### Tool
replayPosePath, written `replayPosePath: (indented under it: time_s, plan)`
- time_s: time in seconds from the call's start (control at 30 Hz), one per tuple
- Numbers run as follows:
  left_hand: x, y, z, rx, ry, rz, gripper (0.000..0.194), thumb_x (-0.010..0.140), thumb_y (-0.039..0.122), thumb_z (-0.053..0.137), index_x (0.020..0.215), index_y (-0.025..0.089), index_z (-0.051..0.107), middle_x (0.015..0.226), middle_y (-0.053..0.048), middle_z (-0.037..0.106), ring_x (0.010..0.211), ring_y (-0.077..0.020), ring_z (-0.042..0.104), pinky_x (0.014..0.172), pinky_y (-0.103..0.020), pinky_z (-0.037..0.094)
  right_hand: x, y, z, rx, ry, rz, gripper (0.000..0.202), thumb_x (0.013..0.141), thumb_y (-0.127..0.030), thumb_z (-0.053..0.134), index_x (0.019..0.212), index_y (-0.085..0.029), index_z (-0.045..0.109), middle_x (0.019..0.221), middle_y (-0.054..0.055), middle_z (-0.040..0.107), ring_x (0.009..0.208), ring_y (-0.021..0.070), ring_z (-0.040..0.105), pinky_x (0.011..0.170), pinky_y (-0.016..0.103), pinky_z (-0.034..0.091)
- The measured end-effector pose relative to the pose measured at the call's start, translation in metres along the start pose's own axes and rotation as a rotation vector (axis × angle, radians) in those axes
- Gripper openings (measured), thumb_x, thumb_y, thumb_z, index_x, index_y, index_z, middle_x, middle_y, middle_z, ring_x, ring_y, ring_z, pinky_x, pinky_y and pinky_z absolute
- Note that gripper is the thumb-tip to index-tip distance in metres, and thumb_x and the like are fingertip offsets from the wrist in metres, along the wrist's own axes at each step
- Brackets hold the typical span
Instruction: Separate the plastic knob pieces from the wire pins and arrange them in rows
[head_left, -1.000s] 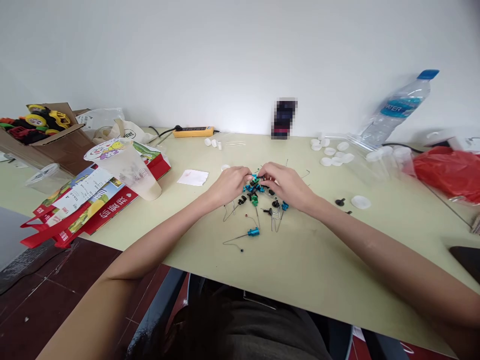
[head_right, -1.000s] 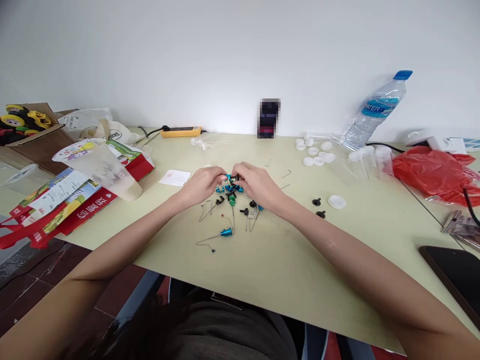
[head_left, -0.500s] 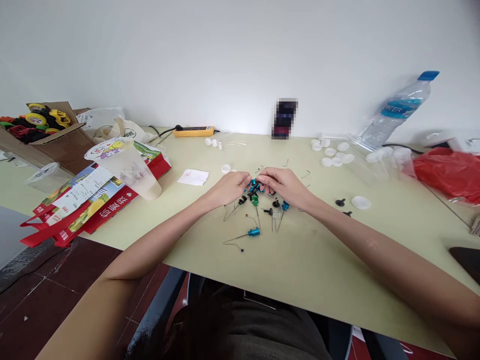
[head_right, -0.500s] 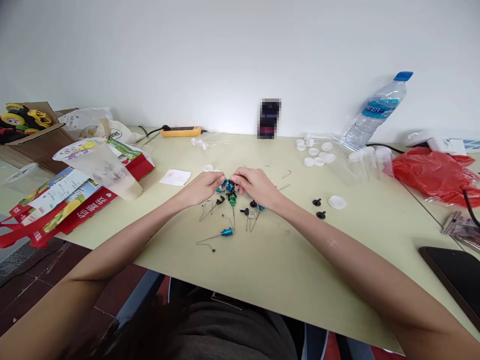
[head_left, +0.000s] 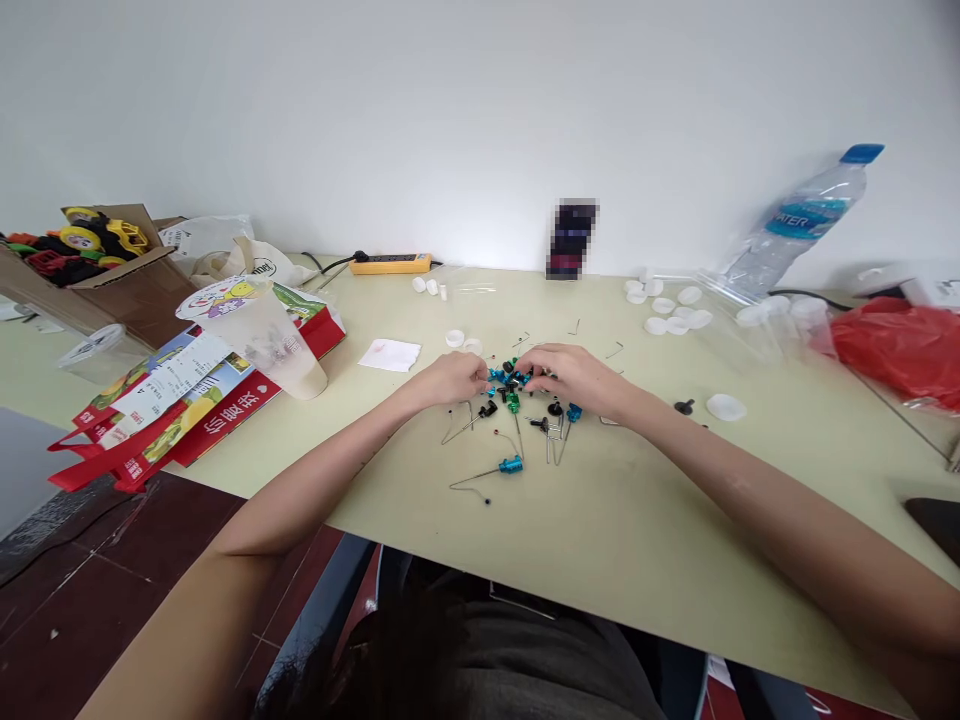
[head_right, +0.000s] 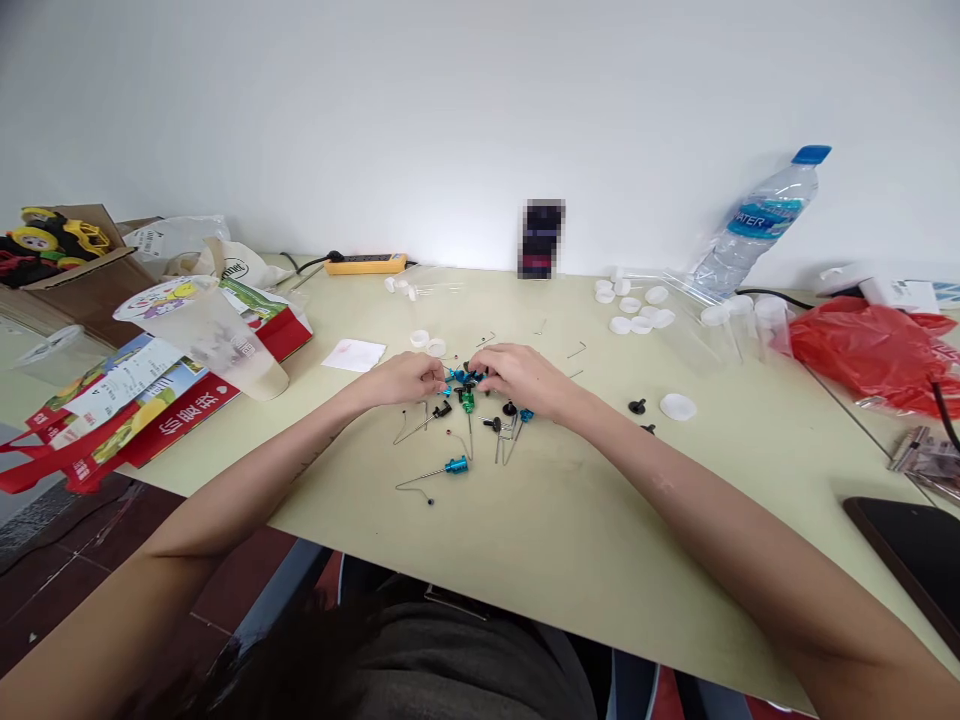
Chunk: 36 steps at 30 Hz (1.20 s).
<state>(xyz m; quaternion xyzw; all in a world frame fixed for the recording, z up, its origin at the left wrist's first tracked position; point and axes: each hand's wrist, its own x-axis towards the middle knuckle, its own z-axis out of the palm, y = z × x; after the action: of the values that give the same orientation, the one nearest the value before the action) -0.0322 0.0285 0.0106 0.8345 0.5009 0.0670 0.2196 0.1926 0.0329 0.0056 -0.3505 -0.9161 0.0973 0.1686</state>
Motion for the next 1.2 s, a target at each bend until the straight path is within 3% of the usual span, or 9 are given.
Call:
replayPosePath:
  time_s: [0.27,0.43,0.5,0.57,0.63,0.7,0.9,1.07,1.2]
  plan:
    - [0.002,0.001,0.012,0.081,0.271,0.061,0.021,0.08,0.038,0.059,0.073,0.018,0.061,0.077,-0.004,0.064,0.071,-0.0192,0.056,0.059,-0.028,0.036,0.002,0.017,0.016,-0.059,0.076,0.254,0.012,0.082,-0.022,0.053,0.088,-0.018,0.062,0.081,0.01,0.066,0.077,0.0257,0.059,0.066,0.036,0.042]
    - [0.001,0.015,0.018,0.012,0.495,0.198,0.022,0.086,0.037,0.055,0.09,0.017,0.061,0.091,-0.006,0.065,0.089,-0.0214,0.058,0.075,-0.033,0.044,0.005,0.014,-0.007,0.011,0.164,0.309,0.02,0.084,-0.023,0.047,0.095,-0.017,0.063,0.091,0.01,0.065,0.079,0.0231,0.059,0.069,0.036,0.044]
    - [0.0,0.022,0.02,-0.116,0.508,0.242,0.026,0.086,0.038,0.056,0.1,0.017,0.061,0.1,-0.007,0.065,0.096,-0.021,0.059,0.08,-0.033,0.045,0.005,0.006,-0.02,0.232,0.231,0.332,0.021,0.085,-0.028,0.047,0.095,-0.018,0.063,0.09,0.008,0.064,0.074,0.0198,0.058,0.07,0.036,0.045]
    - [-0.002,0.029,0.02,-0.255,0.495,0.257,0.034,0.084,0.04,0.06,0.11,0.018,0.058,0.106,-0.008,0.065,0.098,-0.0205,0.06,0.081,-0.032,0.046,0.005,-0.007,-0.027,0.64,0.266,0.307,0.021,0.083,-0.032,0.052,0.097,-0.019,0.061,0.092,0.005,0.063,0.073,0.0165,0.058,0.072,0.034,0.046]
    - [-0.004,0.035,0.02,-0.362,0.481,0.258,0.038,0.081,0.04,0.062,0.112,0.019,0.056,0.105,-0.008,0.066,0.096,-0.0199,0.062,0.078,-0.03,0.048,0.004,-0.022,-0.027,0.974,0.256,0.275,0.021,0.08,-0.033,0.059,0.096,-0.02,0.059,0.092,0.003,0.061,0.074,0.0146,0.058,0.074,0.033,0.047]
    - [-0.007,0.04,0.02,-0.443,0.474,0.255,0.035,0.08,0.037,0.064,0.108,0.019,0.053,0.097,-0.005,0.068,0.091,-0.0185,0.064,0.074,-0.028,0.048,0.004,-0.037,-0.02,1.104,0.284,0.281,0.019,0.077,-0.034,0.063,0.09,-0.021,0.057,0.088,0.001,0.059,0.074,0.014,0.057,0.072,0.031,0.046]
    - [-0.008,0.038,0.02,-0.537,0.524,0.258,0.015,0.083,0.022,0.056,0.094,0.019,0.047,0.083,0.001,0.066,0.076,-0.0132,0.062,0.069,-0.024,0.047,0.003,-0.052,-0.001,0.948,0.374,0.272,0.019,0.078,-0.038,0.063,0.087,-0.022,0.059,0.088,0.001,0.06,0.087,0.0171,0.056,0.083,0.034,0.046]
    - [-0.006,0.026,0.015,-0.258,0.524,0.242,0.008,0.088,0.015,0.044,0.082,0.019,0.049,0.066,0.003,0.061,0.063,-0.0119,0.057,0.06,-0.022,0.039,0.002,-0.036,-0.007,0.788,0.31,0.263,0.043,0.071,-0.033,0.071,0.108,-0.024,0.053,0.087,0.0,0.059,0.081,0.0177,0.061,0.073,0.032,0.047]
    - [-0.003,0.02,0.016,0.096,0.595,0.277,0.012,0.091,0.016,0.041,0.085,0.018,0.051,0.069,-0.001,0.059,0.064,-0.0152,0.055,0.058,-0.024,0.035,0.0,-0.029,-0.011,0.64,0.183,0.366,0.029,0.075,-0.046,0.066,0.088,-0.021,0.056,0.074,-0.001,0.059,0.06,0.0153,0.059,0.054,0.028,0.04]
